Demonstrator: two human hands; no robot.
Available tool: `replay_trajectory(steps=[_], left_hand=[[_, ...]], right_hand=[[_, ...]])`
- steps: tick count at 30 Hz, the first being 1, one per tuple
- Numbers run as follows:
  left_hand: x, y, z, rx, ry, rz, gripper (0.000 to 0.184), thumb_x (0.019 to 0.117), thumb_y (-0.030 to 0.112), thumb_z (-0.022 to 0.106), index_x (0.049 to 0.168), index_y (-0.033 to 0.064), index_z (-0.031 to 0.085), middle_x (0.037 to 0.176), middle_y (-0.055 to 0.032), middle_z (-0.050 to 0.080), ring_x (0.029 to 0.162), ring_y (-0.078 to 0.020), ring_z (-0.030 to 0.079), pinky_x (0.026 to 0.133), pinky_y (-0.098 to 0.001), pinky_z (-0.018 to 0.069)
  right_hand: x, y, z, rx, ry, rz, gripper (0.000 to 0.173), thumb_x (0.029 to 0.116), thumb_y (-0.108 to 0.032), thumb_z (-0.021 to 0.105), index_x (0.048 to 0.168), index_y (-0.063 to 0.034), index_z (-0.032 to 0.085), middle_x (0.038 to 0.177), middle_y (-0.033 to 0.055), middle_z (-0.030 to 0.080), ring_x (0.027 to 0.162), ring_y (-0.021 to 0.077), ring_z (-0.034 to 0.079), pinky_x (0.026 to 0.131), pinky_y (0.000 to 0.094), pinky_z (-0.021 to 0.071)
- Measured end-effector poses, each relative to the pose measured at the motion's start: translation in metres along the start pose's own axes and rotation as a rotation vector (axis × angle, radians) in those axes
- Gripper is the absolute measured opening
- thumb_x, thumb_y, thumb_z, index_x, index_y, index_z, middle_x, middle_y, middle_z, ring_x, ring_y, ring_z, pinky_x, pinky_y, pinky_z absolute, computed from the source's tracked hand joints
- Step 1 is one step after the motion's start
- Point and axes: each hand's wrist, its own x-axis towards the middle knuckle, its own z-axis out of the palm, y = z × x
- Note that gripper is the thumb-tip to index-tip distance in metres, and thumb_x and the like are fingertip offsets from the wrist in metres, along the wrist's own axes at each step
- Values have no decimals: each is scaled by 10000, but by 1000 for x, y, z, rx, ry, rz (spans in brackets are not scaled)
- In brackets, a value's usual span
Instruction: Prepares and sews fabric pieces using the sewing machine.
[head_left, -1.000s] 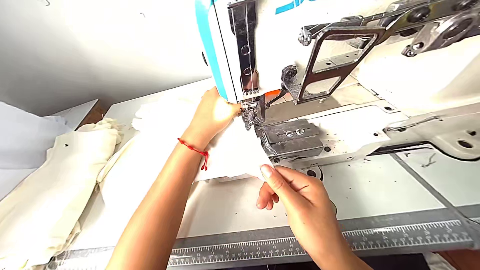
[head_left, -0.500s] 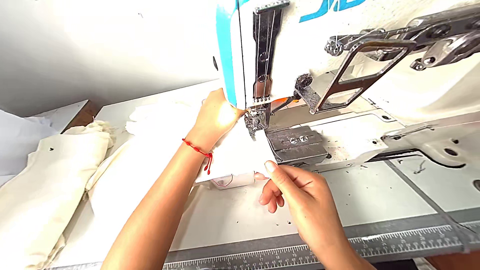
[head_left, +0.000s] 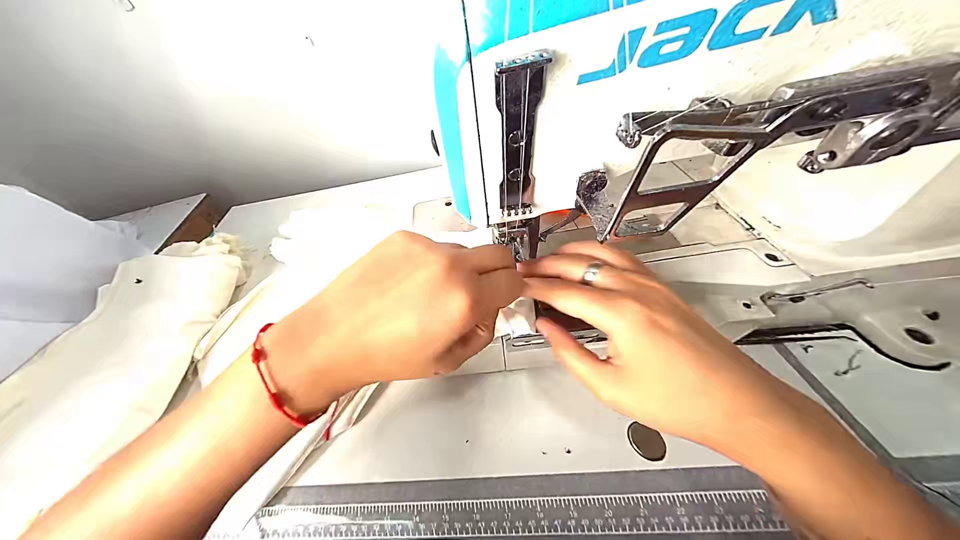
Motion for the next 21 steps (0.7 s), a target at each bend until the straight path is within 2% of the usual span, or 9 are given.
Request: replay_trajectory(steps=[3,7,9,11,14,16,17,19,21], left_hand=[[2,1,-14,44,26,3,197,967,157,522,925,109,709,761,30,645,561,-74,560,441,-252,382],[-2,-4,-2,57,-62,23,193,952,94,559,950,107,752,957,-25,722,644,-139,655,475,-305,488],[-5,-7,6,85,-55,34,173,954,111,572,937,107,744,1006,-50,737,676,-170,673,498,-321,500],[-6,-10,16,127,16,50,190,980,145,562,907,94,730,943,-61,735,639,-184,649,482,-321,465],[-10,-12,24,189,268,98,180,1003,117,538,876,62,652,736,-75,653,542,-189,559,456,-309,384],[-12,-10,18,246,429,116,151,1010,109,544,881,55,599,691,-84,606,545,-197,521,485,-309,374],[-13,-8,15,288,464,129,142,1014,114,540,888,59,576,684,-81,575,544,-196,490,490,-309,353],[-14,-1,11,362,454,159,143,1029,112,504,898,69,542,674,-69,511,532,-187,420,485,-309,297],[-19,12,9,349,390,155,136,1034,100,481,914,84,545,690,-63,519,537,-180,414,490,-305,289]], right_hand=[[6,7,2,73,-88,-61,255,858,-240,613,1028,-210,801,1138,-85,725,1108,116,633,913,353,496],[1,9,-3,112,-40,5,250,871,-240,615,1044,-202,792,1087,-68,738,1107,121,653,906,327,527],[-2,11,-4,117,-31,40,269,870,-238,608,1063,-207,793,1089,-69,741,1129,119,652,933,327,528],[-2,10,-3,134,-46,34,262,857,-244,616,1048,-217,794,1094,-82,737,1137,110,647,940,340,522],[4,10,1,147,-66,-17,230,845,-264,650,1004,-195,802,1095,-64,737,1121,133,647,914,369,517],[10,10,1,211,-92,-22,202,859,-290,673,974,-183,800,1074,-55,739,1078,101,654,889,310,521],[13,10,-1,273,-119,-9,183,879,-305,686,970,-187,792,1044,-63,729,1020,47,655,843,222,538],[17,10,-4,468,-169,16,151,912,-296,715,945,-162,775,936,-69,699,820,-48,636,686,99,534],[14,5,-5,579,-198,23,173,917,-310,724,875,-144,754,798,-90,663,691,-81,581,597,70,482]])
